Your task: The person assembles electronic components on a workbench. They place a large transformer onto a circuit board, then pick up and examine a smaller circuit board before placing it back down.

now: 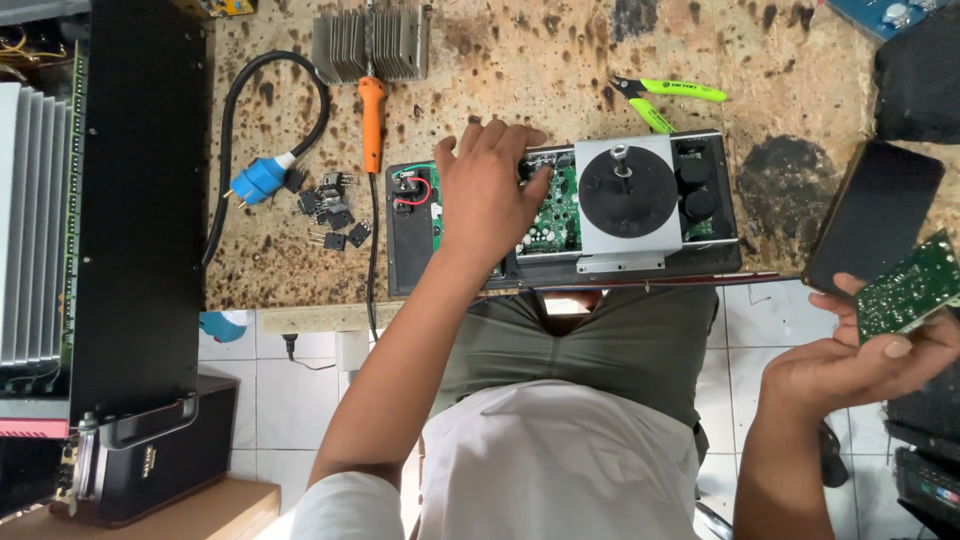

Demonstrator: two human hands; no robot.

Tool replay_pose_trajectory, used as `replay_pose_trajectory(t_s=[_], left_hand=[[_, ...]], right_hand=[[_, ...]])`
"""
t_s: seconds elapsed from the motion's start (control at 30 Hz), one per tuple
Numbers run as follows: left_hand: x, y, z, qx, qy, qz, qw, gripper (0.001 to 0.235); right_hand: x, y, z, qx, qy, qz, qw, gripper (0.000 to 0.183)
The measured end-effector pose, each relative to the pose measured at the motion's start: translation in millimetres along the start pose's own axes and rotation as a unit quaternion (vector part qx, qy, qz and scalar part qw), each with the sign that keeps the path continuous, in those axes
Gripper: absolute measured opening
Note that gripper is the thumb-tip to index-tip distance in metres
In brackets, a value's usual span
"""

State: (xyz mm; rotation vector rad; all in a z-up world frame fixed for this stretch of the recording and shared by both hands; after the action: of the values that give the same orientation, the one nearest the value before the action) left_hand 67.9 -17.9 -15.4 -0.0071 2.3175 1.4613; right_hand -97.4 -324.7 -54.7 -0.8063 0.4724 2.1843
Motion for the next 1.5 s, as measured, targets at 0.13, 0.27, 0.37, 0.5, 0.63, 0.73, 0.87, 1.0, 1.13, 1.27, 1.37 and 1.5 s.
replay_pose_trajectory(t_s=[0.13,0.27,0.37,0.5,0.63,0.73,0.87,1.0,1.13,1.27,1.37,1.5], left_hand=[[8,0,4,0.052,0.020,-0.027,0.998,0.021],[10,-2,5,0.056,0.024,-0.041,0.997,0.021],[10,-3,6,0.081,0.028,-0.048,0.995,0.023],[8,-7,7,0.078,0.039,-0.049,0.995,0.024],[7,-8,7,0.087,0.047,-0.046,0.994,0.027],[7,-9,8,0.101,0.046,-0.045,0.993,0.026],[8,-9,8,0.110,0.043,-0.047,0.992,0.026],[7,-4,6,0.093,0.033,-0.040,0.994,0.029],[2,-1,0,0.010,0.019,-0.016,1.000,0.029],[-2,-7,0,-0.001,0.027,-0.025,0.999,0.030],[-3,-10,0,0.004,0.022,-0.025,0.999,0.027],[-1,-11,1,-0.010,0.011,-0.044,0.999,0.026]], right_hand=[[5,3,-4,-0.001,0.002,0.007,1.000,0.047],[2,-1,3,-0.001,0.003,-0.005,1.000,0.047],[3,-3,3,0.005,-0.012,0.000,1.000,0.048],[4,-4,-1,-0.002,-0.032,-0.009,0.999,0.049],[6,-4,-4,-0.002,-0.039,-0.013,0.999,0.050],[7,-5,-6,0.000,-0.032,-0.011,0.999,0.053],[8,-5,-4,-0.001,-0.027,0.002,1.000,0.048],[6,-5,-3,-0.003,-0.024,0.006,1.000,0.048],[7,1,-12,-0.022,-0.032,-0.012,0.999,0.053],[6,-1,-6,-0.019,-0.048,-0.028,0.998,0.055],[7,-2,-4,-0.009,-0.027,-0.013,1.000,0.053],[2,-8,12,-0.018,0.004,-0.004,1.000,0.053]])
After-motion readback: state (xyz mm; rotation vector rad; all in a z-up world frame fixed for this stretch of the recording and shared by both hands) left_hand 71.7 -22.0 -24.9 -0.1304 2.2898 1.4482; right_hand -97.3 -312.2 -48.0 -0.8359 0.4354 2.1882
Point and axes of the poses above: each hand's wrist, its own x-axis away from the middle knuckle, its own y-axis out of the back of the hand, z = x × y, the point moved 3 cm from there along -x, towards the middle knuckle, and after that the axes turned 1 degree about -y, right-handed, at the moved point
